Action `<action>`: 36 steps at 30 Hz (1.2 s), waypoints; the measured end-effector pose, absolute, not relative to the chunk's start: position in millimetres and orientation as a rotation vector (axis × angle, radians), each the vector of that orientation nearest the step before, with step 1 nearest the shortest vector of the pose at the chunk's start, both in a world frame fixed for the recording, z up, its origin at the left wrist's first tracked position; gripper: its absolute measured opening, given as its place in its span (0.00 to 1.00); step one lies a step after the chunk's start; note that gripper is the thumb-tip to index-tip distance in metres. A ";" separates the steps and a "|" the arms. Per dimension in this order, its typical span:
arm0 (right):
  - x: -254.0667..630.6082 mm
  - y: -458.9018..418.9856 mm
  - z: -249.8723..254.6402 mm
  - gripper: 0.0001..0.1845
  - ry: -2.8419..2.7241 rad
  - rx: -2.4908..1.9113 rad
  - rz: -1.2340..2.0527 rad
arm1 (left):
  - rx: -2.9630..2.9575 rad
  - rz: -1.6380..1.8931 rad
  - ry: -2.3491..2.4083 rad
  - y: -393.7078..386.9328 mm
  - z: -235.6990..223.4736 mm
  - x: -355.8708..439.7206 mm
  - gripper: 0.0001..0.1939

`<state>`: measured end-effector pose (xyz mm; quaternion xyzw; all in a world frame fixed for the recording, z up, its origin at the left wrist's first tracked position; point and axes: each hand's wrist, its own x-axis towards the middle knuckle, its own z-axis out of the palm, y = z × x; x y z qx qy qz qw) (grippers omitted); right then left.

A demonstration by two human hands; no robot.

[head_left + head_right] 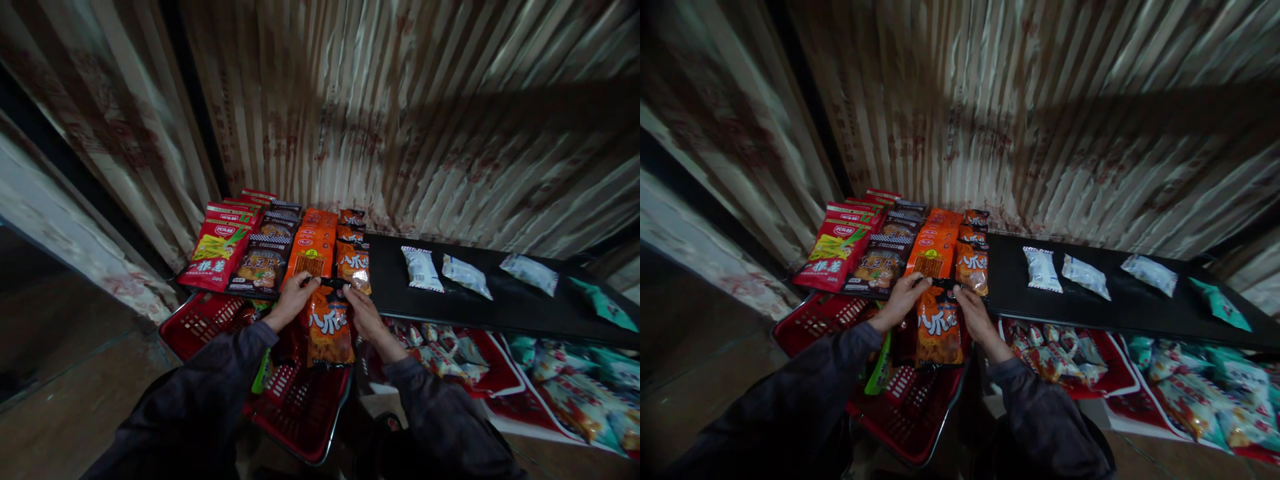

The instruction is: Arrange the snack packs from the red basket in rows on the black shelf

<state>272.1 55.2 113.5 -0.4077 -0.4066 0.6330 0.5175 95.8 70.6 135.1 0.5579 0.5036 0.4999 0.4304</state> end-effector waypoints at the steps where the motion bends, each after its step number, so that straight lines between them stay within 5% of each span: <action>1: 273.6 57.5 118.2 0.23 -0.964 -0.979 1.503 | 1.390 1.247 1.240 73.4 138.4 99.1 0.17; 17: 303.9 73.3 145.2 0.24 -0.658 -1.062 1.234 | 1.152 1.028 0.934 38.1 138.7 145.9 0.28; 36: 313.6 67.2 142.6 0.27 -0.779 -1.017 1.433 | 0.976 1.074 0.858 38.5 127.0 140.3 0.28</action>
